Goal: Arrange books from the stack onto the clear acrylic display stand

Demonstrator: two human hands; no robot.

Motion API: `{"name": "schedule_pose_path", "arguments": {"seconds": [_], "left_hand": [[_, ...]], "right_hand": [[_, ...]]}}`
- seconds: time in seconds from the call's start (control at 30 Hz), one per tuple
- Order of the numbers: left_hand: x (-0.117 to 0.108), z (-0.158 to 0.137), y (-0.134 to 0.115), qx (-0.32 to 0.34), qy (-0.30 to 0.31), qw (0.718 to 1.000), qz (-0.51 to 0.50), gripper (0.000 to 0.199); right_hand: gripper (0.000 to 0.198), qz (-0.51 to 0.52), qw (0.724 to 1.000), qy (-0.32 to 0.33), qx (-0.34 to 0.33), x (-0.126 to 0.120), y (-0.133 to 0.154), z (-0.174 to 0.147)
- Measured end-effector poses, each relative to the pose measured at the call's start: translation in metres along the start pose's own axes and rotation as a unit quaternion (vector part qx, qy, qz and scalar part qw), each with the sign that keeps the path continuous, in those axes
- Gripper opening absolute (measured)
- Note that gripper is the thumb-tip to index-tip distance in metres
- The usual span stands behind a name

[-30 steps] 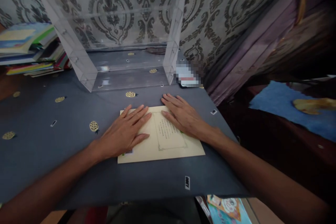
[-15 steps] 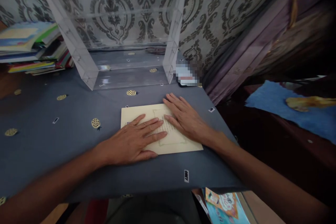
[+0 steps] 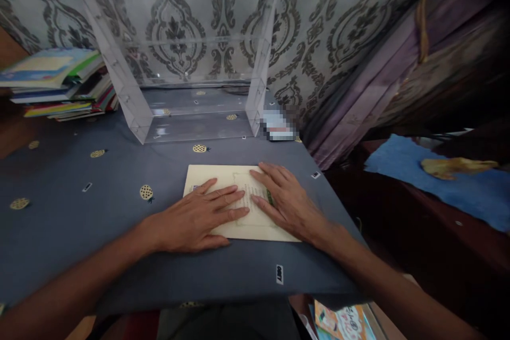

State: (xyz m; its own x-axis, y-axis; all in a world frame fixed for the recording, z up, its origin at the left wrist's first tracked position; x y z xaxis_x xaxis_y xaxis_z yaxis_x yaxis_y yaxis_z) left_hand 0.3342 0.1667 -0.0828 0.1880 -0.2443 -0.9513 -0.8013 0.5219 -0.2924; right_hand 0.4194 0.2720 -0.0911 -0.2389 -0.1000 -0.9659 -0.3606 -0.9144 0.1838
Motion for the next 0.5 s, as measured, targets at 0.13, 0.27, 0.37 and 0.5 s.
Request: {"name": "schedule_pose_path", "arguments": {"seconds": [0.13, 0.27, 0.37, 0.5], "left_hand": [[-0.010, -0.010, 0.018, -0.003, 0.025, 1.000, 0.003, 0.049], [-0.019, -0.021, 0.049, -0.039, 0.008, 0.999, 0.010, 0.043], [-0.020, -0.024, 0.071, -0.081, -0.027, 0.996, 0.017, 0.045], [-0.019, -0.022, 0.080, -0.108, -0.072, 0.991, 0.027, 0.048]], "right_hand": [[0.046, -0.052, 0.998, -0.020, 0.015, -0.014, 0.005, -0.012], [0.030, -0.077, 0.994, -0.069, 0.018, -0.029, 0.019, -0.036], [0.024, -0.063, 0.993, -0.099, -0.011, -0.034, 0.039, -0.051], [0.023, -0.016, 0.993, -0.113, -0.041, -0.038, 0.050, -0.053]]}}
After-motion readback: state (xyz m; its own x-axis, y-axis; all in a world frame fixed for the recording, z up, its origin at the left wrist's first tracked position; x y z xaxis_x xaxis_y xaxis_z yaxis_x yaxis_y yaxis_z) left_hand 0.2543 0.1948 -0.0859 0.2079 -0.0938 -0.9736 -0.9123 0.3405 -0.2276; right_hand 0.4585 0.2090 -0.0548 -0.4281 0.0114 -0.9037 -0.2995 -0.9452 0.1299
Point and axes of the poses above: each hand's wrist, its own z-axis towards the middle knuckle, its own x-axis out of the palm, y = z × x, the point moved 10 cm from there along z, towards the middle knuckle, and after that the axes turned 8 degrees about y, right-handed, at the moved point
